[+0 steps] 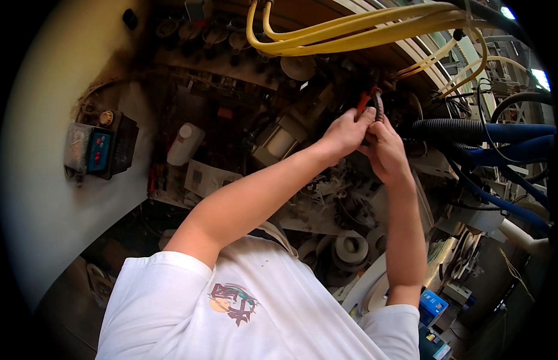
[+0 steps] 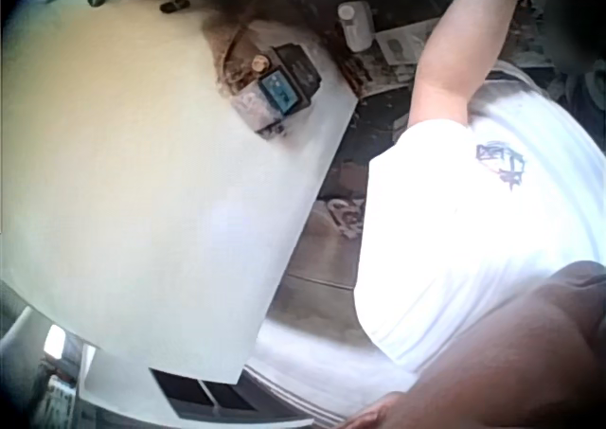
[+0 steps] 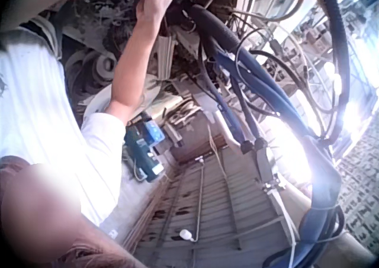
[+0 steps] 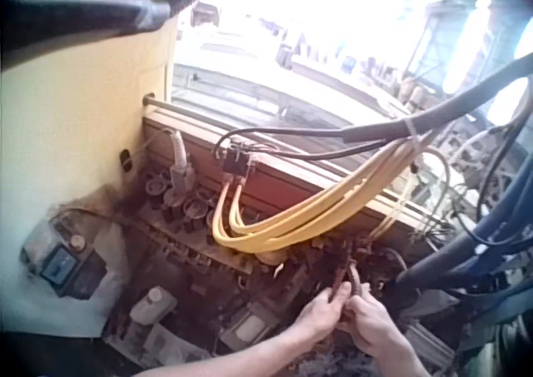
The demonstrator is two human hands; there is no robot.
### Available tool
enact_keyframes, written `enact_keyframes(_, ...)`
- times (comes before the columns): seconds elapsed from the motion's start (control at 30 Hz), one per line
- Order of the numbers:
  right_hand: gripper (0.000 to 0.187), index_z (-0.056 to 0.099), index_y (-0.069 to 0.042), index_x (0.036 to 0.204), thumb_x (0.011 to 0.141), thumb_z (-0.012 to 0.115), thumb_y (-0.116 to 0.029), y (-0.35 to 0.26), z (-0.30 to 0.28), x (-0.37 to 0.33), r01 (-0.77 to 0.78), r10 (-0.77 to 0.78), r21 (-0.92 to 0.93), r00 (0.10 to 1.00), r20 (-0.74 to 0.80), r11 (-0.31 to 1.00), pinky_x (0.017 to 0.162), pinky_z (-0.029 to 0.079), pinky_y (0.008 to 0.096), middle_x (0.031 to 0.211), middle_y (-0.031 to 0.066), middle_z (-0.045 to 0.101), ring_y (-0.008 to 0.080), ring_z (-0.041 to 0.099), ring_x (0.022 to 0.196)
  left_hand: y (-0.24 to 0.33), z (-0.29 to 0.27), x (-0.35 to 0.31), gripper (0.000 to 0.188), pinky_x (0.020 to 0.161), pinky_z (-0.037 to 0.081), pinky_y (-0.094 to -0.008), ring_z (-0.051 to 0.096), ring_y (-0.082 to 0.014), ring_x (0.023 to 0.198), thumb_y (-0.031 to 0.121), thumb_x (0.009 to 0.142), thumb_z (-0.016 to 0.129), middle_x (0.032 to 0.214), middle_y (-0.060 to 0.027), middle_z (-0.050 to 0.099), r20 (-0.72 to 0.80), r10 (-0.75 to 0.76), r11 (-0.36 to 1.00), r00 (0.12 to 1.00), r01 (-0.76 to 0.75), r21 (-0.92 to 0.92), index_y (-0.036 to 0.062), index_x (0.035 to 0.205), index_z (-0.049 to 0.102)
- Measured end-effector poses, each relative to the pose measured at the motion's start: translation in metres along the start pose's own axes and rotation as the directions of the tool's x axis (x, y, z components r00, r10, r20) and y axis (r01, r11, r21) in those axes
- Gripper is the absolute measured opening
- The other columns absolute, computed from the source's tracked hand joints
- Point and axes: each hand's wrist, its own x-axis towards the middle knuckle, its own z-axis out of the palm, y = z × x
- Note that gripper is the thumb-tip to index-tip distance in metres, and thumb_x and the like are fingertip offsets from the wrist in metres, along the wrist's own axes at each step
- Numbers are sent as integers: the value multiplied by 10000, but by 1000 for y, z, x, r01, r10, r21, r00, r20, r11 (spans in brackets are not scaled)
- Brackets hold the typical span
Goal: The person uses pliers to cut or pull a material inside the machine, then uses an air nozzle to blow dust and debris away from the internal components.
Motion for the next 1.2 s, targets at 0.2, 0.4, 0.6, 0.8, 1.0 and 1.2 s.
enact_keyframes(0.2, 401, 527, -159, 1366, 965, 519, -170, 9, 2, 8, 71, -71, 19, 997, -34, 997, 866, 475, 326, 1077, -2, 585, 109, 553, 970, 4, -1, 7, 410, 879, 468, -330, 593, -133, 1021, 472, 1049, 488, 1096, -39, 649, 128, -3, 977, 992, 30, -212, 116, 1207, 616)
enact_keyframes(0.4, 407, 536, -153, 1354, 949, 520, -189, -8, 4, 3, 89, -88, 71, 996, -8, 994, 800, 474, 312, 1030, 11, 596, 109, 564, 926, 25, 9, 1, 339, 825, 454, -318, 589, -122, 987, 439, 1027, 498, 1080, -4, 637, 129, -102, 970, 986, 127, -205, 185, 1226, 599)
enact_keyframes(0.6, 442, 517, -144, 1394, 955, 511, -196, 15, 6, 11, 124, -121, 75, 992, -45, 989, 686, 446, 294, 971, 14, 578, 116, 540, 835, 17, 11, -6, 300, 741, 384, -303, 534, -106, 881, 445, 1025, 493, 1007, 19, 616, 128, -75, 955, 989, 109, -276, 235, 1199, 618)
enact_keyframes(0.8, 443, 513, -53, 1397, 974, 499, -185, 8, 25, -1, 274, -271, 54, 961, -52, 960, 787, 451, 268, 1005, 36, 602, 120, 550, 902, 27, -1, -13, 267, 730, 357, -308, 514, -86, 876, 494, 995, 554, 999, 67, 603, 108, -141, 968, 984, 160, -193, 274, 1128, 626)
enact_keyframes(1.0, 423, 548, 14, 1359, 958, 460, -88, 32, 43, -42, 390, -386, 100, 920, -63, 915, 851, 462, 254, 1069, 31, 615, 104, 555, 930, 19, -19, -47, 245, 771, 456, -252, 581, -70, 872, 361, 1005, 614, 980, 23, 623, 151, -23, 980, 988, 52, -191, 138, 1107, 622)
enact_keyframes(1.2, 571, 377, -2, 1524, 991, 569, -71, 99, 101, -132, 404, -413, 83, 899, 148, 911, 1072, 415, 304, 1437, 129, 526, 181, 552, 1268, -28, -92, -148, 313, 933, 469, -301, 590, -111, 1050, 187, 929, 685, 1110, -5, 631, 220, 113, 981, 969, -73, -180, 50, 1205, 630)
